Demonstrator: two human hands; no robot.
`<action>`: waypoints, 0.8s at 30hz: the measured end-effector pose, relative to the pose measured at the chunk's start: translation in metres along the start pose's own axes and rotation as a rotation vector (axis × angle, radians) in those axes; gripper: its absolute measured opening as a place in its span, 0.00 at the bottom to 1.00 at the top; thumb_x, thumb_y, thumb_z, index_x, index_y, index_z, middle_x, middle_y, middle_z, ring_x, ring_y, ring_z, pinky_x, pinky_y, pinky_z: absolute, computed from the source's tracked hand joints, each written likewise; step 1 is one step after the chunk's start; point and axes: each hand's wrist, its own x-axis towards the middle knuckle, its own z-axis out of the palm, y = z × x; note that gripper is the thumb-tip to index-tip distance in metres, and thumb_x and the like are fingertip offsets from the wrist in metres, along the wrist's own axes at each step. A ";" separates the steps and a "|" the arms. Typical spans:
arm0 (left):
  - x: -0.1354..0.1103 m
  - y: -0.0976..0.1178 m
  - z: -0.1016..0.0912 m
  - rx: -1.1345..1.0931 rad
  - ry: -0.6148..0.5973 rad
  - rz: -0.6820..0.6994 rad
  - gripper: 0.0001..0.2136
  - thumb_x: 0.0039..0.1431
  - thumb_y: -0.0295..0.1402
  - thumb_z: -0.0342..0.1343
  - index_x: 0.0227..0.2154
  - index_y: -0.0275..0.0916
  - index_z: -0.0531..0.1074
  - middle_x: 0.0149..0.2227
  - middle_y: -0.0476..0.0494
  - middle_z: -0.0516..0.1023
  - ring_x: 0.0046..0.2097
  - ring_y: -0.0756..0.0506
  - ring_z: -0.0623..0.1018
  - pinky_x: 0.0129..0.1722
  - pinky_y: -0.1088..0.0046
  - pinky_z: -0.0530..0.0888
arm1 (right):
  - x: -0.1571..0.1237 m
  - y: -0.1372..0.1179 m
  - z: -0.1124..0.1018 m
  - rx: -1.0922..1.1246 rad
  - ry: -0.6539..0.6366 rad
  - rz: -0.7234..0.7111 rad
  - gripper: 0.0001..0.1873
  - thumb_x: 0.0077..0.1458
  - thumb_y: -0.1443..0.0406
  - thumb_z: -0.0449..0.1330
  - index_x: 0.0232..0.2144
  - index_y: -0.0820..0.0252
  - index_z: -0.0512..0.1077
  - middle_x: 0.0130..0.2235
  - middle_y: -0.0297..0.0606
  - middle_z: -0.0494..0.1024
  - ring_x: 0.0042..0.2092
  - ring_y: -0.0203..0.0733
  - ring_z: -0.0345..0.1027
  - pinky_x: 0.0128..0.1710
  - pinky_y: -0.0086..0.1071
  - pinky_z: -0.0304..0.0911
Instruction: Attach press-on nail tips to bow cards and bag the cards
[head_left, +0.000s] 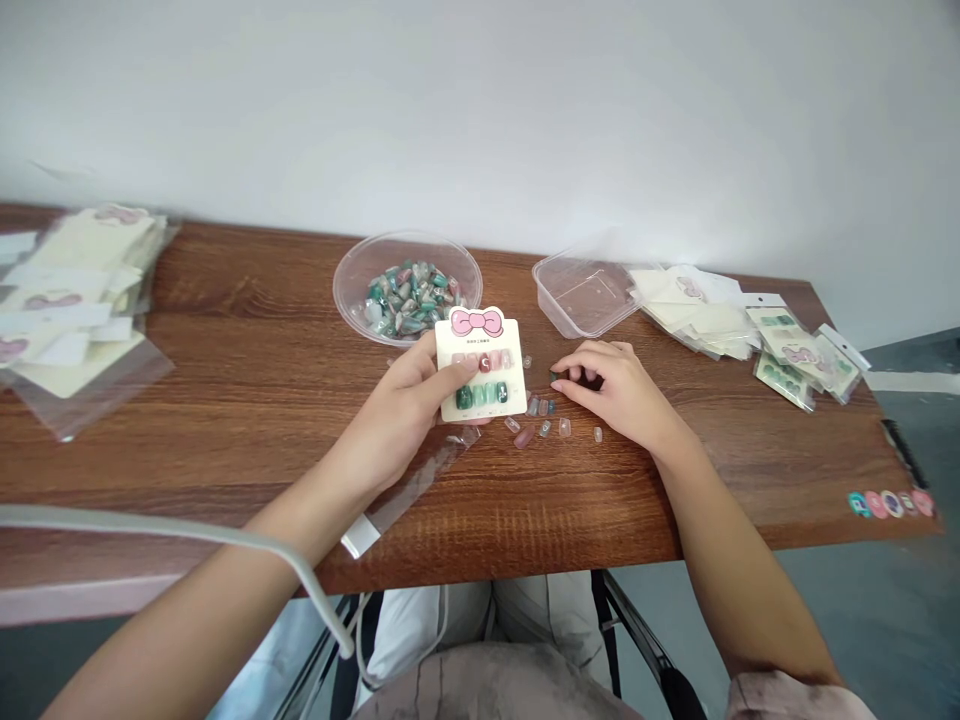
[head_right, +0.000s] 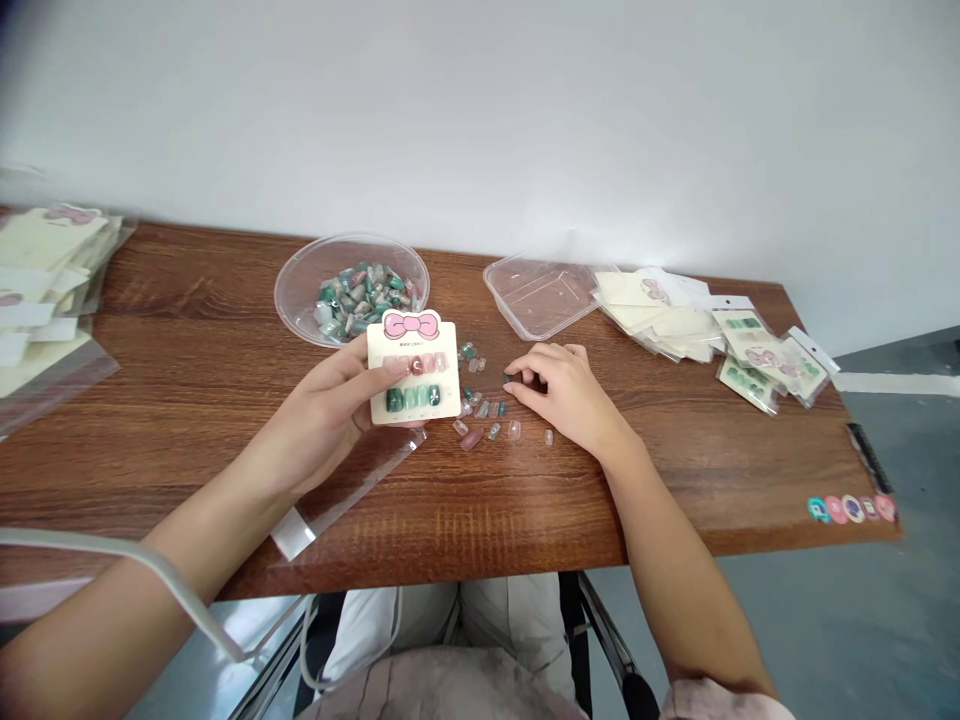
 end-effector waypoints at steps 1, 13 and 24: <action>0.000 0.000 0.000 -0.003 -0.002 -0.001 0.20 0.58 0.38 0.70 0.52 0.38 0.77 0.46 0.40 0.84 0.40 0.44 0.82 0.31 0.74 0.81 | 0.000 0.000 0.000 -0.001 0.007 -0.008 0.02 0.61 0.67 0.68 0.38 0.55 0.79 0.34 0.31 0.76 0.37 0.41 0.70 0.51 0.42 0.55; -0.002 -0.006 0.003 0.115 -0.040 0.005 0.20 0.62 0.41 0.66 0.54 0.38 0.73 0.44 0.41 0.83 0.40 0.43 0.81 0.36 0.70 0.79 | -0.017 -0.037 -0.001 0.146 0.284 -0.291 0.04 0.65 0.65 0.66 0.43 0.52 0.78 0.34 0.35 0.79 0.36 0.42 0.71 0.39 0.40 0.65; -0.003 -0.013 0.002 0.240 -0.116 0.066 0.19 0.66 0.43 0.62 0.53 0.38 0.72 0.56 0.39 0.80 0.57 0.37 0.77 0.58 0.59 0.72 | -0.015 -0.049 0.009 0.076 0.259 -0.407 0.02 0.65 0.68 0.64 0.40 0.56 0.77 0.31 0.34 0.78 0.33 0.40 0.71 0.36 0.38 0.63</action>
